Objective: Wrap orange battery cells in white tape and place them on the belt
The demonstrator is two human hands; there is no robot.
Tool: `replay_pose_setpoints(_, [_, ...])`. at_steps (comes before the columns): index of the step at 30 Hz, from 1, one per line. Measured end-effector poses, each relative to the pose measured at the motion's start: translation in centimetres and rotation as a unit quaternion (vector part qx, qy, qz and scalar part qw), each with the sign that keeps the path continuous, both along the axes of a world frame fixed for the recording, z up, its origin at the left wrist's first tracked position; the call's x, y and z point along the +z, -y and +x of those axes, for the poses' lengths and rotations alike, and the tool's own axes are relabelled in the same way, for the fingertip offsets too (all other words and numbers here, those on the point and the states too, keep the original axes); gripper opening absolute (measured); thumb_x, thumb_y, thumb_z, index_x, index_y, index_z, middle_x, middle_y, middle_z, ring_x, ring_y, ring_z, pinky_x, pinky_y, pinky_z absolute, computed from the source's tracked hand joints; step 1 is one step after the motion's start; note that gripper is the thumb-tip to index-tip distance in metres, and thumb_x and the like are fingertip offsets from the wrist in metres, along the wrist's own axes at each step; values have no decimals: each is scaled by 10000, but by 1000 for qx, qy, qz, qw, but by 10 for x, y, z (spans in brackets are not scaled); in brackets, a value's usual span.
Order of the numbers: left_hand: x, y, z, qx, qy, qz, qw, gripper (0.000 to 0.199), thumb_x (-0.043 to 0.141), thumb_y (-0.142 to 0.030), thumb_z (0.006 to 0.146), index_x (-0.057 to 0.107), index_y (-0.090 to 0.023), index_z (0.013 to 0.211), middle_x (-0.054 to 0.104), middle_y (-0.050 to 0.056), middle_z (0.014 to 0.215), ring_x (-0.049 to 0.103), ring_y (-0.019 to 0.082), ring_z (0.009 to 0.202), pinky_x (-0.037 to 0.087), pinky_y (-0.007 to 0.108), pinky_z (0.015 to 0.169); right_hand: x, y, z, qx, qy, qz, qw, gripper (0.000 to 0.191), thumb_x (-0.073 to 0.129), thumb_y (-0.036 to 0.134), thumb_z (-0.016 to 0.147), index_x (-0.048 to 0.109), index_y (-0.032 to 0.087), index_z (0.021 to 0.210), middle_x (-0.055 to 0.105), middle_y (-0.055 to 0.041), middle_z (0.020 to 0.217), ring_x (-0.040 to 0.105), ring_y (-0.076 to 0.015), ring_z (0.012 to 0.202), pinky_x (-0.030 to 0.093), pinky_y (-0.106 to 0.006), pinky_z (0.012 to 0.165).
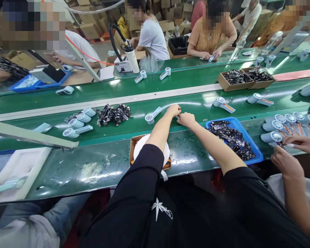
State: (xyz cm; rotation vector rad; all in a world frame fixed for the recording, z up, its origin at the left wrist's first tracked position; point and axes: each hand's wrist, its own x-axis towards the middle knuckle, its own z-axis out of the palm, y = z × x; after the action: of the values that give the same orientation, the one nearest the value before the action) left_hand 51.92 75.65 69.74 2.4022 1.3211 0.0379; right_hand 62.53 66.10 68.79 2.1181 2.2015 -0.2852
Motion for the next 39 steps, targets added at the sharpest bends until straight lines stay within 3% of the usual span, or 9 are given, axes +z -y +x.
replay_pose_setpoints(6, [38,52,-24,-19,52,42,998,396,634,-212,925,714,-120,1302,704,162,1386,626,261,1276,443,368,1145,14,0,9,27,18,-22,999,425,545,376,1017,726,188,1353,701,-199,1336,690,-308,1197,522,-383,1012])
replay_pose_setpoints(12, [82,185,-167,-119,135,84,980,333,579,-399,1023,726,-200,1247,748,97,1293,669,249,1224,485,364,1093,16,6,15,67,2,16,998,401,602,285,1002,725,196,1373,736,-171,1299,679,-295,1204,505,-353,1020])
replay_pose_setpoints(17, [70,286,-246,-149,10,108,983,785,793,-576,845,557,-179,1480,597,162,1513,473,376,1460,270,543,1281,8,16,18,10,-14,49,999,423,518,285,1050,712,154,1402,758,-231,1215,715,-340,1083,536,-438,929])
replay_pose_setpoints(22, [46,297,-257,-99,-23,101,990,904,844,-545,790,474,-211,1544,486,177,1590,351,434,1515,161,680,1294,29,29,15,7,-64,77,995,410,667,327,955,748,166,1322,702,-212,1358,682,-339,1175,523,-470,1025])
replay_pose_setpoints(26, [40,316,-266,-34,99,190,976,959,851,-653,748,487,-185,1501,557,189,1496,384,437,1490,258,649,1294,53,104,-15,25,-271,125,954,492,455,462,1066,677,160,1385,769,-148,1163,718,-225,894,576,-370,854])
replay_pose_setpoints(29, [31,336,-278,61,154,291,942,828,874,-531,769,520,-206,1443,615,177,1422,355,454,1501,302,672,1266,55,188,-63,133,-493,-84,856,518,532,573,1023,712,171,1294,749,-37,817,620,-163,604,511,-293,614])
replay_pose_setpoints(32, [19,345,-293,119,170,318,925,707,871,-332,776,545,-261,1399,632,135,1399,330,440,1515,323,693,1247,49,246,-110,263,-509,-204,794,451,629,569,990,761,164,841,623,14,612,510,-118,540,383,-252,544])
replay_pose_setpoints(35, [15,347,-311,208,239,265,911,840,880,-364,765,464,-294,1492,559,131,1466,374,398,1496,482,614,1162,46,253,-129,402,-435,-245,768,502,628,554,1002,706,191,665,599,22,561,478,-106,513,354,-252,535])
replay_pose_setpoints(39, [16,357,-323,293,301,206,884,956,858,-449,797,341,-335,1593,397,145,1586,360,343,1521,622,427,990,53,200,-116,393,-394,-189,809,399,551,525,1050,793,209,1081,789,-49,997,689,-188,849,508,-273,764])
